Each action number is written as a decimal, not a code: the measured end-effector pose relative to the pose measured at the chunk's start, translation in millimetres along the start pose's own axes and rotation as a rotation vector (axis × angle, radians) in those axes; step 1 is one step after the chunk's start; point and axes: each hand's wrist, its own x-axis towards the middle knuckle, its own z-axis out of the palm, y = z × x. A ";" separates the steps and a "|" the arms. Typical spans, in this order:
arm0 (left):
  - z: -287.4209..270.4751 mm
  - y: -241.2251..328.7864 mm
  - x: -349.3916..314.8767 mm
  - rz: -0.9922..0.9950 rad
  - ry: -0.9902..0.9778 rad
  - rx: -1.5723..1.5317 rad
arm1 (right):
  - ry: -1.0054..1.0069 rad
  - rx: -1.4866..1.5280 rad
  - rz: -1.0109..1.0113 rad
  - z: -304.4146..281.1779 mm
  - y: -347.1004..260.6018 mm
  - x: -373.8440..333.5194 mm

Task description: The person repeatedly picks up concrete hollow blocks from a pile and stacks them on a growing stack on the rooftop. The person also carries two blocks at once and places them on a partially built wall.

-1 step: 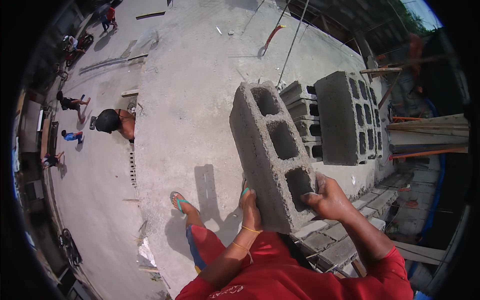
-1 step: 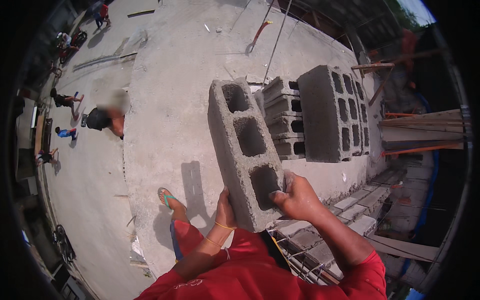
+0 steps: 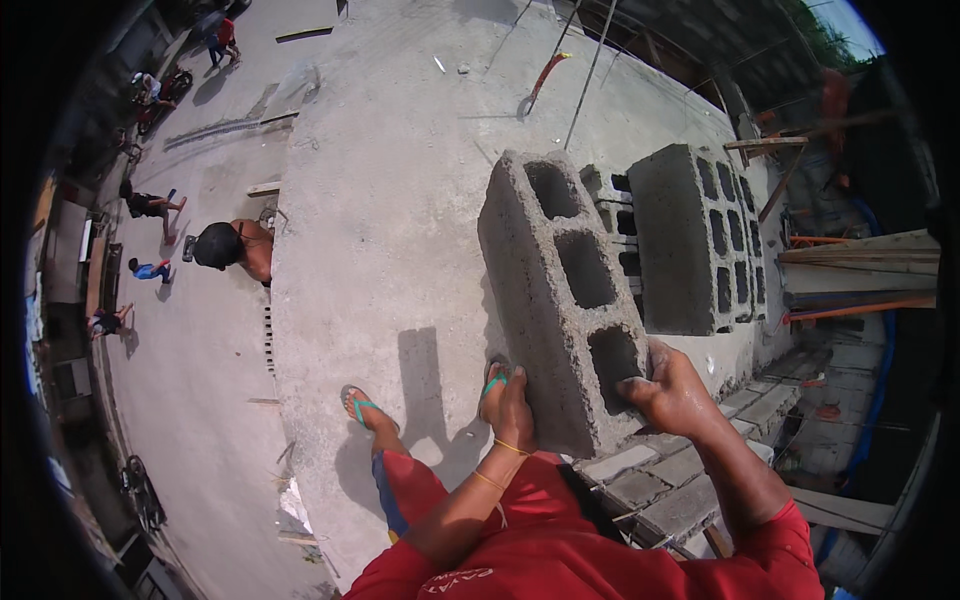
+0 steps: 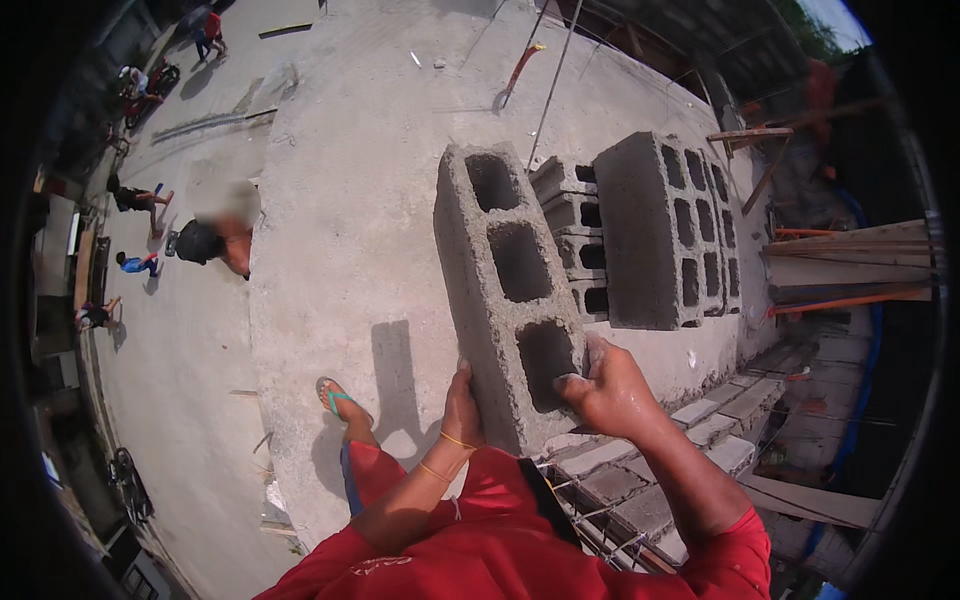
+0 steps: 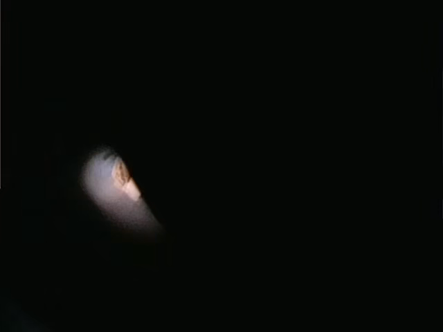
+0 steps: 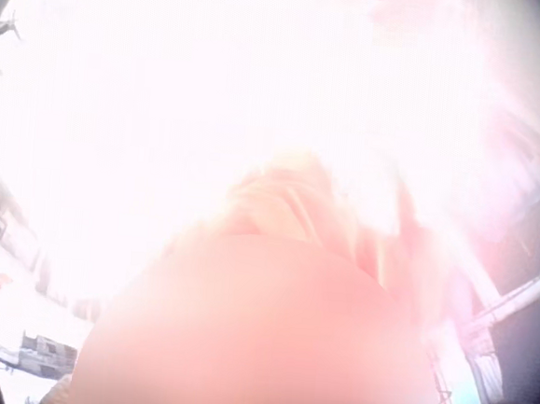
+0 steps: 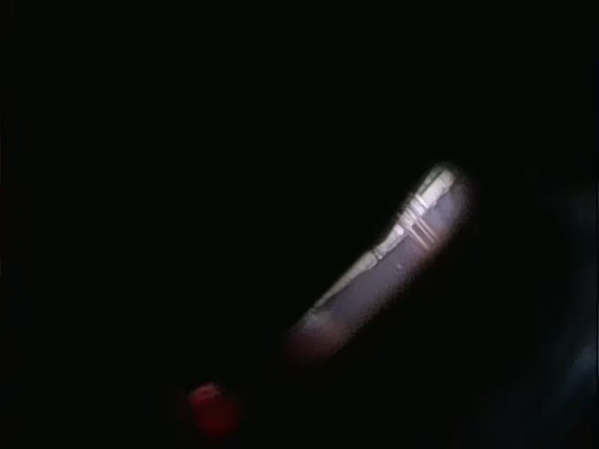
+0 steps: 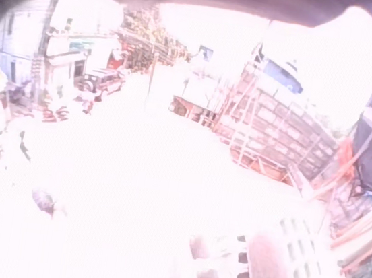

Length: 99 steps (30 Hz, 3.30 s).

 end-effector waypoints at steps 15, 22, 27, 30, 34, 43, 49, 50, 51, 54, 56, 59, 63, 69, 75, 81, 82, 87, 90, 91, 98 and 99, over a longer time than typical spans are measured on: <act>144.6 -88.3 210.9 -0.137 -0.039 0.187 | 0.217 0.104 -0.160 -203.6 107.9 104.7; 201.9 -31.5 183.4 0.436 0.000 1.194 | 0.262 0.015 -0.205 -204.4 121.5 111.8; 273.2 -6.2 169.9 0.131 -0.064 1.308 | 0.365 -0.152 -0.107 -197.0 118.8 112.2; 285.3 -6.6 168.3 0.073 0.042 1.342 | 0.402 -0.326 -0.061 -189.5 102.3 106.5; 278.1 -24.1 167.0 0.104 0.071 1.321 | 0.616 -0.425 -0.135 -193.1 75.6 69.1; 262.3 -34.2 168.3 0.037 -0.083 1.239 | 0.787 0.132 0.165 -108.9 205.0 -60.2; 266.9 -29.4 155.3 -0.084 -0.059 1.390 | 0.437 0.192 0.740 120.0 382.0 -172.7; 264.8 -28.1 152.6 -0.114 -0.060 1.390 | 0.376 0.178 0.861 160.5 397.9 -196.9; 262.7 -27.4 151.1 -0.129 -0.062 1.395 | 0.000 -0.233 0.684 190.6 413.2 -215.7; 253.3 -19.6 145.1 -0.145 -0.084 1.414 | 0.135 0.659 1.113 257.1 413.3 -292.0; 248.2 -11.8 140.9 -0.119 -0.083 1.419 | 0.423 1.147 1.409 263.5 410.6 -320.4; 234.3 -4.5 129.5 -0.133 -0.157 1.471 | 0.566 1.192 1.439 243.8 418.1 -346.5; 197.4 1.0 110.0 -0.156 -0.139 1.531 | 0.621 1.121 1.287 195.7 460.6 -340.5; 88.8 0.8 40.2 -0.243 0.065 1.553 | 0.429 0.923 0.996 133.7 538.5 -318.3; -29.4 -17.2 -108.4 -0.441 0.306 1.499 | 0.277 0.785 0.887 107.0 590.3 -305.7; -134.5 1.2 -235.7 -0.374 0.651 1.428 | 0.217 0.636 0.827 97.2 607.0 -259.1; -153.0 8.2 -253.0 -0.356 0.711 1.389 | 0.185 0.644 0.749 94.4 605.9 -248.8; -249.0 27.1 -325.4 -0.274 0.919 1.153 | 0.037 0.232 0.607 86.9 569.0 -151.1; -304.0 29.6 -351.3 -0.157 1.033 1.014 | 0.011 0.105 0.437 89.0 501.1 -88.8; -321.2 34.4 -355.1 -0.097 1.073 0.983 | 0.025 0.060 0.396 93.9 471.8 -72.9; -426.1 238.1 -284.8 0.656 1.402 1.094 | -0.144 -0.079 0.274 265.1 208.8 57.8; -437.6 281.6 -269.1 0.745 1.366 0.955 | -0.230 -0.094 0.284 306.2 160.6 80.8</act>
